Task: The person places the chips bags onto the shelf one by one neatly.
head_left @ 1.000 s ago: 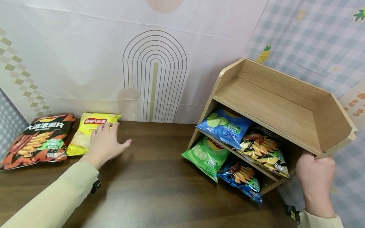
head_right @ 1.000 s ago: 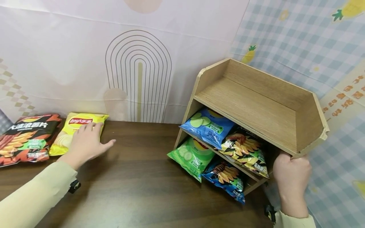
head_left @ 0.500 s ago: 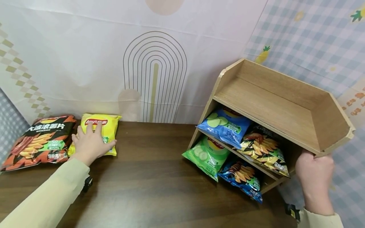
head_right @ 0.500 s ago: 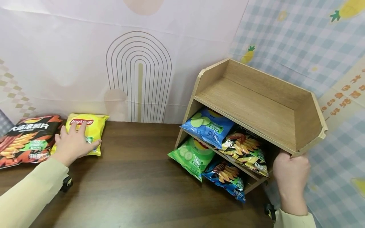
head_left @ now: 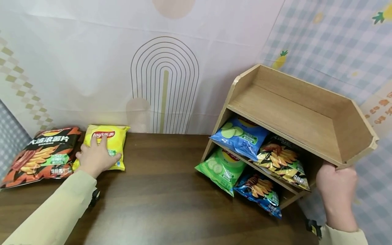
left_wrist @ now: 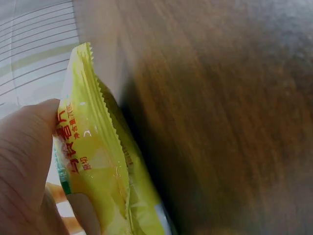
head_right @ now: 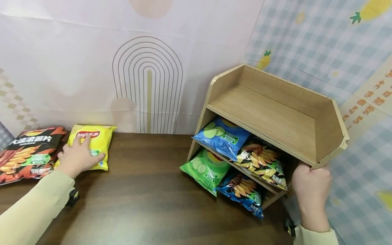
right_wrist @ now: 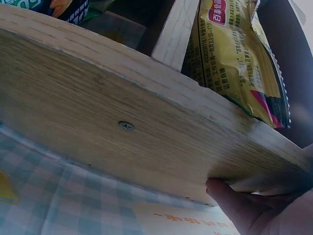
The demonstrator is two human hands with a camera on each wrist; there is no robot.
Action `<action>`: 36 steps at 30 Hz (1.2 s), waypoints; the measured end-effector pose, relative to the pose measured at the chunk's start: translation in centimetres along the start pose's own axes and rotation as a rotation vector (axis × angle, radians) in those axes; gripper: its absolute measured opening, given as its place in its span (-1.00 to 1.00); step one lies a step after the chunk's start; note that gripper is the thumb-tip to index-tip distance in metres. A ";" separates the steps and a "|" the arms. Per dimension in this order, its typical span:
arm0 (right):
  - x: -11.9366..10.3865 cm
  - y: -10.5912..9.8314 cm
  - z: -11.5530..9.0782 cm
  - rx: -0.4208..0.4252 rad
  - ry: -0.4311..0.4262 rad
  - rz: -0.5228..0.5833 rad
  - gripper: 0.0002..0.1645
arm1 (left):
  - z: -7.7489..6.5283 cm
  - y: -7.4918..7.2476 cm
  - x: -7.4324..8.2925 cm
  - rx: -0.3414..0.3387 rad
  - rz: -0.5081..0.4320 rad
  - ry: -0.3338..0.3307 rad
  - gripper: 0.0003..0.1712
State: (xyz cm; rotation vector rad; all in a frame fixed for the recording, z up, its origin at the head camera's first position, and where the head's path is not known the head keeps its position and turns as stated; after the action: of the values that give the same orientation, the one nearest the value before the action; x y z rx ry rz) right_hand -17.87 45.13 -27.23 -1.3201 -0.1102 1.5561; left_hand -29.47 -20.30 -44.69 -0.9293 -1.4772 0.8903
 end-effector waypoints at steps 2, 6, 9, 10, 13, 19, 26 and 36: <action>-0.2 0.2 0.0 0.004 -0.016 -0.003 -0.60 | -0.1 0.1 -0.2 -0.011 0.000 -0.010 0.19; -0.3 0.3 0.0 -0.004 -0.026 -0.005 -0.62 | -0.4 0.4 -0.5 -0.034 -0.007 -0.020 0.14; -0.4 0.4 -0.1 -0.019 -0.013 -0.008 -0.65 | -0.8 0.6 -0.7 -0.045 -0.008 -0.022 0.12; -0.3 0.5 -0.2 -0.022 -0.012 -0.003 -0.66 | -0.9 0.6 -0.7 -0.048 -0.007 -0.023 0.12; -0.2 0.5 -0.5 -0.012 -0.011 0.000 -0.68 | -1.2 0.6 -0.7 -0.046 0.001 -0.016 0.11; 0.5 0.4 -1.0 0.031 -0.006 -0.016 -0.70 | -1.2 1.0 -0.2 -0.020 0.028 0.005 0.07; 0.6 0.5 -0.7 0.070 -0.032 -0.019 -0.65 | -1.3 1.3 0.4 -0.014 0.037 -0.002 0.07; 0.8 -0.2 0.2 0.032 0.011 -0.014 -0.76 | -1.6 1.5 1.7 0.005 0.045 0.004 0.06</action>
State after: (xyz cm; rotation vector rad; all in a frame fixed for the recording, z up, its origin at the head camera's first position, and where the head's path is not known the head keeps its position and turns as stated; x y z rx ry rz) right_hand -17.74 45.86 -27.57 -1.2999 -0.0871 1.5325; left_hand -27.89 -18.12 -45.21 -0.9632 -1.4549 0.9234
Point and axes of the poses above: each hand's wrist, its own z-axis towards the middle knuckle, its own y-axis out of the palm, x = y × z, the point moved 3 cm from there along z, towards the middle knuckle, and after that the axes turned 11 degrees about -x, right-handed, at the moved point
